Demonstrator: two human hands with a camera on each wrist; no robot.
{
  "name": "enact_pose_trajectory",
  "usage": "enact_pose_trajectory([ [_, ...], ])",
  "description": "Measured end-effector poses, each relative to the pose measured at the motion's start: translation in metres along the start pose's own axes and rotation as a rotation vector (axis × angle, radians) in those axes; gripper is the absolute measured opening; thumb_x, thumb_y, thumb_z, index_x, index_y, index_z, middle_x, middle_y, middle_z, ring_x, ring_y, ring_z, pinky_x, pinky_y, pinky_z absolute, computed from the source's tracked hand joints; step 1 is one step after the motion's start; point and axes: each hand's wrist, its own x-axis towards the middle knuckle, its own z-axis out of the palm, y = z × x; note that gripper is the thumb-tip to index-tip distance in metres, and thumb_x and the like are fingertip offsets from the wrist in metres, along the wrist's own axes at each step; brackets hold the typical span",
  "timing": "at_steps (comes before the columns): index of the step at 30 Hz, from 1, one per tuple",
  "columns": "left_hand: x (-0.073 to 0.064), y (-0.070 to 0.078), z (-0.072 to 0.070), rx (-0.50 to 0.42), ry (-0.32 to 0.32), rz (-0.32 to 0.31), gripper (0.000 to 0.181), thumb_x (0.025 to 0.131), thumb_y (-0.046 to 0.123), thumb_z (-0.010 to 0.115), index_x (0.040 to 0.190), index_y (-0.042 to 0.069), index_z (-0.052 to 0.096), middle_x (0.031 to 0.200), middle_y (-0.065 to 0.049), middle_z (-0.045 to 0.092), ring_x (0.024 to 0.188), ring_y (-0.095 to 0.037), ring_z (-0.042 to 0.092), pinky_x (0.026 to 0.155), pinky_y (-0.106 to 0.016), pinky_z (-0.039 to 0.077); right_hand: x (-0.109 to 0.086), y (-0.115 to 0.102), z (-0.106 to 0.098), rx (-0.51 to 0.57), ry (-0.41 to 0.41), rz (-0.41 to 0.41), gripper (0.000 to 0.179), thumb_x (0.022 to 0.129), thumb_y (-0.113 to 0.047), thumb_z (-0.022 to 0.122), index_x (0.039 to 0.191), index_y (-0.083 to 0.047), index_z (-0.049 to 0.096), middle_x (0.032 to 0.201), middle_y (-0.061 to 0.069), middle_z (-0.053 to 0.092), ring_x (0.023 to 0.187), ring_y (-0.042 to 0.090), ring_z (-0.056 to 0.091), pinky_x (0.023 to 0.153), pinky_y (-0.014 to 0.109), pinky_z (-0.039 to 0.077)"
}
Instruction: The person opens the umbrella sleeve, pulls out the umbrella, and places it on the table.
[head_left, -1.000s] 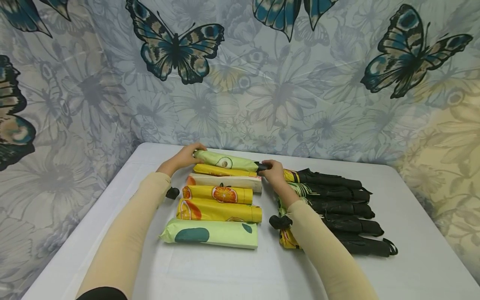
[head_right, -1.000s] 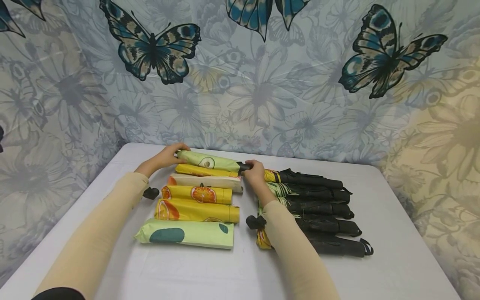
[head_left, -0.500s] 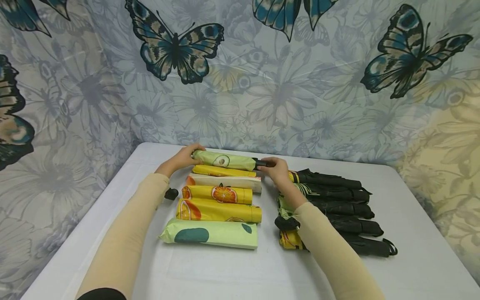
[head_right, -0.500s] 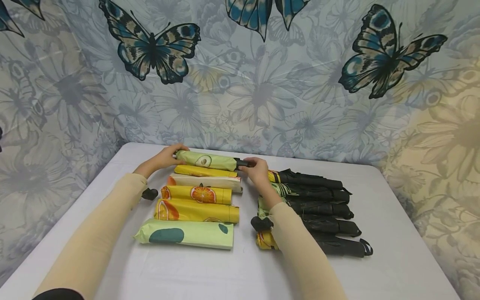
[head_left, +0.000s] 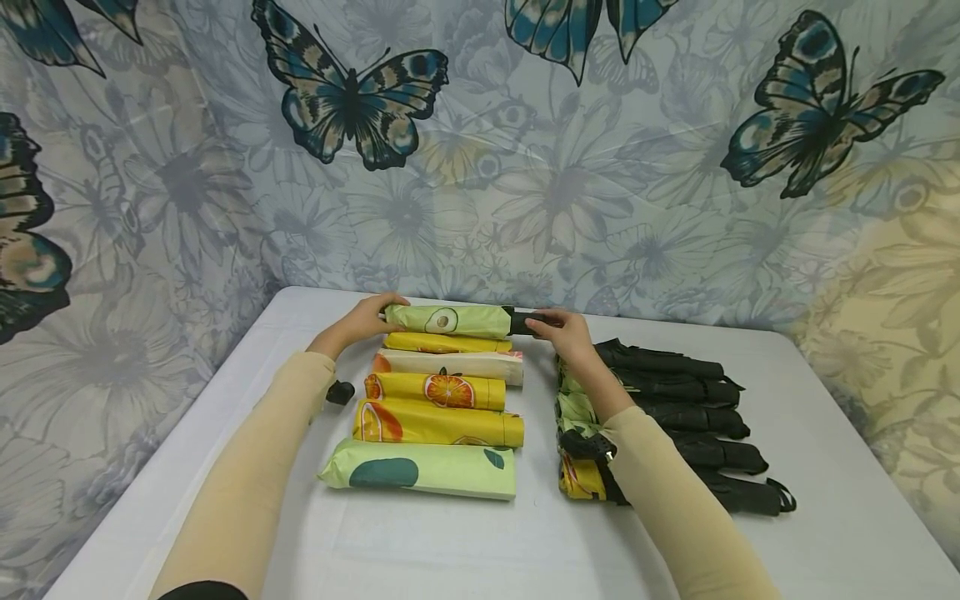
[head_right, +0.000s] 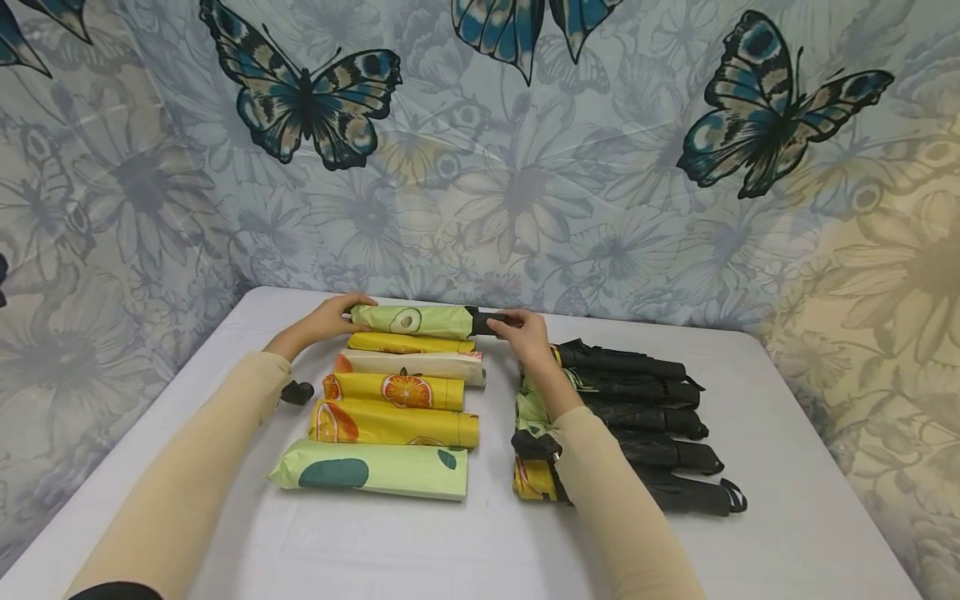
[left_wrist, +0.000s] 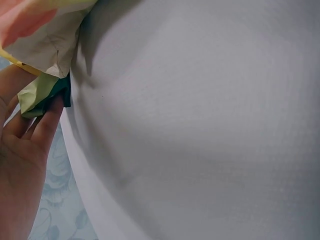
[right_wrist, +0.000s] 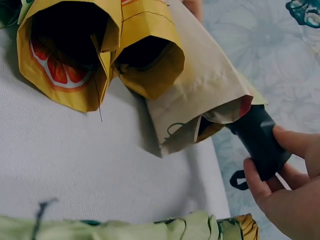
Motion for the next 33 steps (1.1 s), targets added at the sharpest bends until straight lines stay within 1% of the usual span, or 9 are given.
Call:
enact_pose_trajectory([
  [4, -0.001, 0.000, 0.001, 0.003, -0.002, -0.002, 0.050, 0.092, 0.011, 0.068, 0.138, 0.007, 0.051, 0.147, -0.021, 0.044, 0.134, -0.039, 0.044, 0.108, -0.053, 0.042, 0.003, 0.003, -0.003, 0.045, -0.029, 0.012, 0.049, 0.098, -0.020, 0.060, 0.141, -0.001, 0.048, 0.141, 0.023, 0.050, 0.121, 0.039, 0.058, 0.108, 0.046, 0.045],
  [7, -0.001, 0.001, 0.001, 0.009, -0.002, -0.003, 0.048, 0.092, 0.011, 0.067, 0.137, 0.007, 0.052, 0.147, -0.021, 0.045, 0.133, -0.039, 0.045, 0.107, -0.053, 0.043, 0.004, 0.005, -0.007, 0.084, -0.035, 0.028, 0.049, 0.098, -0.018, 0.059, 0.142, 0.000, 0.047, 0.142, 0.023, 0.051, 0.121, 0.038, 0.058, 0.108, 0.045, 0.046],
  [11, -0.001, 0.000, 0.002, 0.009, 0.003, -0.002, 0.045, 0.092, 0.011, 0.068, 0.135, 0.006, 0.055, 0.145, -0.020, 0.047, 0.132, -0.039, 0.046, 0.107, -0.052, 0.043, 0.004, 0.006, -0.014, 0.105, 0.003, 0.048, 0.048, 0.098, -0.020, 0.061, 0.140, -0.002, 0.050, 0.141, 0.021, 0.053, 0.113, 0.031, 0.065, 0.108, 0.044, 0.046],
  [14, -0.001, -0.001, 0.002, 0.010, 0.008, 0.004, 0.043, 0.091, 0.011, 0.068, 0.133, 0.006, 0.056, 0.143, -0.020, 0.049, 0.132, -0.039, 0.046, 0.108, -0.053, 0.042, 0.005, 0.007, -0.019, 0.139, 0.032, 0.052, 0.050, 0.097, -0.022, 0.061, 0.142, -0.002, 0.048, 0.143, 0.020, 0.052, 0.099, 0.020, 0.069, 0.108, 0.042, 0.046],
  [16, -0.002, -0.001, 0.002, 0.008, 0.006, 0.003, 0.042, 0.092, 0.011, 0.067, 0.132, 0.005, 0.057, 0.143, -0.021, 0.049, 0.133, -0.040, 0.045, 0.108, -0.054, 0.042, 0.005, 0.009, -0.022, 0.184, 0.043, 0.056, 0.052, 0.097, -0.021, 0.061, 0.143, -0.001, 0.046, 0.144, 0.020, 0.050, 0.096, 0.016, 0.068, 0.108, 0.040, 0.046],
  [18, -0.003, -0.001, 0.002, 0.010, 0.004, -0.002, 0.041, 0.092, 0.011, 0.067, 0.132, 0.006, 0.057, 0.144, -0.021, 0.049, 0.133, -0.040, 0.044, 0.108, -0.054, 0.042, 0.005, 0.011, -0.026, 0.221, 0.056, 0.058, 0.054, 0.097, -0.021, 0.061, 0.144, -0.001, 0.045, 0.146, 0.019, 0.048, 0.087, 0.004, 0.065, 0.108, 0.039, 0.047],
  [19, -0.004, -0.001, 0.002, 0.011, 0.004, -0.006, 0.041, 0.092, 0.011, 0.067, 0.132, 0.006, 0.057, 0.144, -0.021, 0.048, 0.134, -0.041, 0.044, 0.108, -0.054, 0.042, 0.005, 0.011, -0.027, 0.233, 0.062, 0.059, 0.053, 0.097, -0.022, 0.060, 0.144, -0.002, 0.044, 0.146, 0.019, 0.048, 0.085, 0.002, 0.064, 0.107, 0.039, 0.047],
  [28, -0.003, -0.001, 0.004, 0.021, 0.010, -0.011, 0.038, 0.093, 0.009, 0.065, 0.130, 0.006, 0.058, 0.142, -0.021, 0.051, 0.132, -0.041, 0.046, 0.107, -0.053, 0.044, 0.004, 0.017, -0.044, 0.322, 0.123, 0.051, 0.059, 0.099, -0.026, 0.058, 0.148, -0.002, 0.038, 0.151, 0.020, 0.041, 0.083, 0.000, 0.067, 0.106, 0.038, 0.048],
  [33, -0.002, 0.000, 0.004, 0.024, 0.016, -0.002, 0.038, 0.093, 0.009, 0.066, 0.130, 0.004, 0.058, 0.140, -0.022, 0.052, 0.132, -0.041, 0.047, 0.107, -0.054, 0.043, 0.003, 0.018, -0.052, 0.339, 0.136, 0.024, 0.063, 0.099, -0.027, 0.057, 0.151, -0.001, 0.032, 0.154, 0.019, 0.037, 0.090, -0.001, 0.064, 0.108, 0.036, 0.047],
])
